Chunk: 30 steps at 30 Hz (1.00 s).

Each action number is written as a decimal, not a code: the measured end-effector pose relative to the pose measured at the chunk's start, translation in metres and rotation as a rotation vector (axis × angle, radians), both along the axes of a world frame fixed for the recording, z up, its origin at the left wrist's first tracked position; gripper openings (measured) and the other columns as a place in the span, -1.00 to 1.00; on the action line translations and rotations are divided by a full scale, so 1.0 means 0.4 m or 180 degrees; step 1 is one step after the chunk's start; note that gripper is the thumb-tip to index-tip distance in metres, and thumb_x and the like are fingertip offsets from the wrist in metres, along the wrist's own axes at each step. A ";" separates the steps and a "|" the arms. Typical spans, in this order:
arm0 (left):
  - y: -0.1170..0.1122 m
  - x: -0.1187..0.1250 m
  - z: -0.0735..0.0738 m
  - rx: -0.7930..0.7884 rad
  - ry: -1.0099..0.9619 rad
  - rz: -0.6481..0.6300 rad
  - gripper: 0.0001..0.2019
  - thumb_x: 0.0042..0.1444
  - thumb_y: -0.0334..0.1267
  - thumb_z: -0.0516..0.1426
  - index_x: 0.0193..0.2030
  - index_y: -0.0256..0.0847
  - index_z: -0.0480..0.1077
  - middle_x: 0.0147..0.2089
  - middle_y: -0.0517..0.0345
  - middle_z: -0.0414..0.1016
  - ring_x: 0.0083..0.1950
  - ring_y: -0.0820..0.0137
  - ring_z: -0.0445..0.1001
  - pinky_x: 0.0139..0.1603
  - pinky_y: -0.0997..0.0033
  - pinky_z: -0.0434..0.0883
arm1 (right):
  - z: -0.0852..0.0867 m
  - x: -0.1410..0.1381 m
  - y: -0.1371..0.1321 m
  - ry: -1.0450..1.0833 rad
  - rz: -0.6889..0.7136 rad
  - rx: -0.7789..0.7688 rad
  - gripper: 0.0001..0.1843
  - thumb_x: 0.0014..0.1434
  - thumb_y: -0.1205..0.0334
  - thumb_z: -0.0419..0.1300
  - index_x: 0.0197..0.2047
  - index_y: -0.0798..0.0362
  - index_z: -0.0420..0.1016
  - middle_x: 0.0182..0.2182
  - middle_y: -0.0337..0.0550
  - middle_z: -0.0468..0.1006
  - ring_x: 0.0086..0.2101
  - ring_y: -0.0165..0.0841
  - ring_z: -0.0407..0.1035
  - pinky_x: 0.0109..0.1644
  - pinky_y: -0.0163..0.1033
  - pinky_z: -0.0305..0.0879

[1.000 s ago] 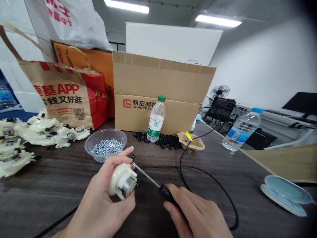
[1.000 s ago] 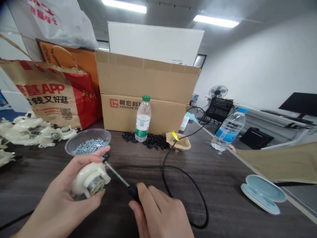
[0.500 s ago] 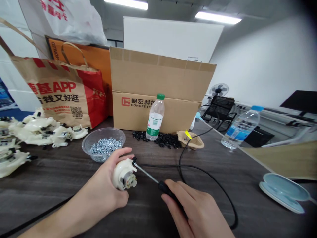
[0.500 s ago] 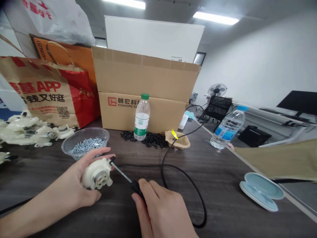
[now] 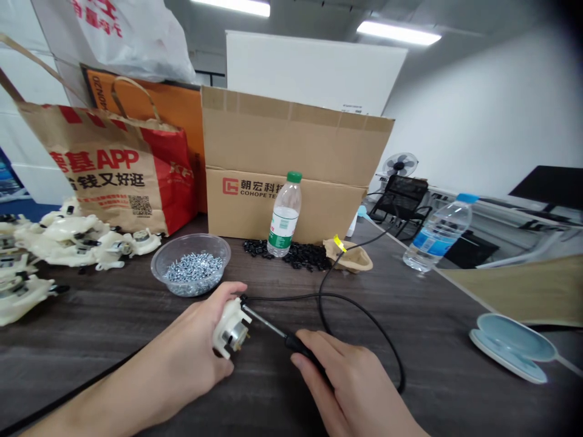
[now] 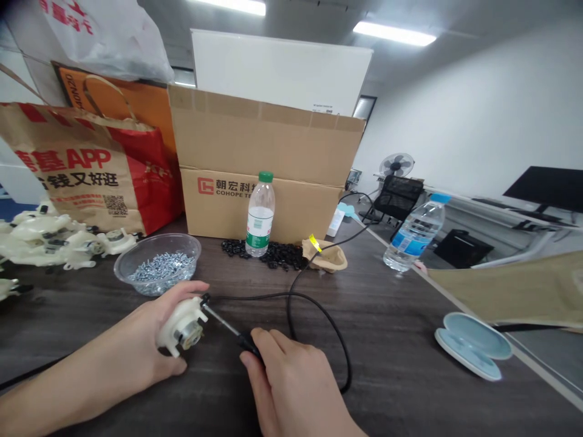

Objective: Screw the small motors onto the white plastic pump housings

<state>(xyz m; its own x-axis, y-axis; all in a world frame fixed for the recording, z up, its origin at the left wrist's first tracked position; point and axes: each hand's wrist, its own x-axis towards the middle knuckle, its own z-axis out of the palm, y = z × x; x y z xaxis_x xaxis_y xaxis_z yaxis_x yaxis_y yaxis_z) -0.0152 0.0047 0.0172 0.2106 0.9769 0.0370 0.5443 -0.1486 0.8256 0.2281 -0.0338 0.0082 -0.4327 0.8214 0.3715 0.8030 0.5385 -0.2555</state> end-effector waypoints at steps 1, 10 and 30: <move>0.001 -0.005 0.001 -0.0003 0.0139 -0.0041 -0.17 -0.20 -0.49 0.14 0.30 0.11 0.26 0.02 0.11 0.55 0.02 0.10 0.54 0.08 0.11 0.41 | -0.002 -0.001 0.000 0.0002 -0.0016 0.0018 -0.74 0.40 0.35 -0.02 -0.05 0.09 0.50 -0.32 -0.08 0.62 -0.39 -0.19 0.59 -0.33 -0.15 0.51; 0.018 -0.013 -0.001 0.0199 0.0379 -0.0046 -0.31 -0.19 -0.44 0.16 0.20 -0.13 0.28 -0.15 0.14 0.59 -0.12 0.13 0.56 -0.07 0.20 0.41 | -0.002 0.002 0.003 0.0033 -0.0020 0.0184 -0.77 0.40 0.36 0.02 -0.04 0.05 0.49 -0.30 -0.10 0.65 -0.37 -0.23 0.60 -0.29 -0.21 0.51; 0.005 0.003 0.020 0.0412 -0.0183 -0.0287 -0.72 0.08 -0.45 0.15 -0.18 -0.05 0.15 -0.28 0.27 0.50 -0.29 0.31 0.49 -0.29 0.38 0.34 | 0.023 0.009 -0.008 0.0830 -0.0225 -0.0264 -0.85 0.42 0.25 0.05 -0.04 -0.05 0.42 -0.30 -0.20 0.65 -0.34 -0.27 0.59 -0.32 -0.24 0.47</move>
<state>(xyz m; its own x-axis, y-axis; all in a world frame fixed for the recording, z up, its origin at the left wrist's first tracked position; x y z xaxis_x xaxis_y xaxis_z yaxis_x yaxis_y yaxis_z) -0.0139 0.0065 0.0250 0.2910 0.9404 0.1758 0.4762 -0.3018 0.8259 0.2315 -0.0370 0.0174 -0.2719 0.8785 0.3929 0.7392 0.4521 -0.4992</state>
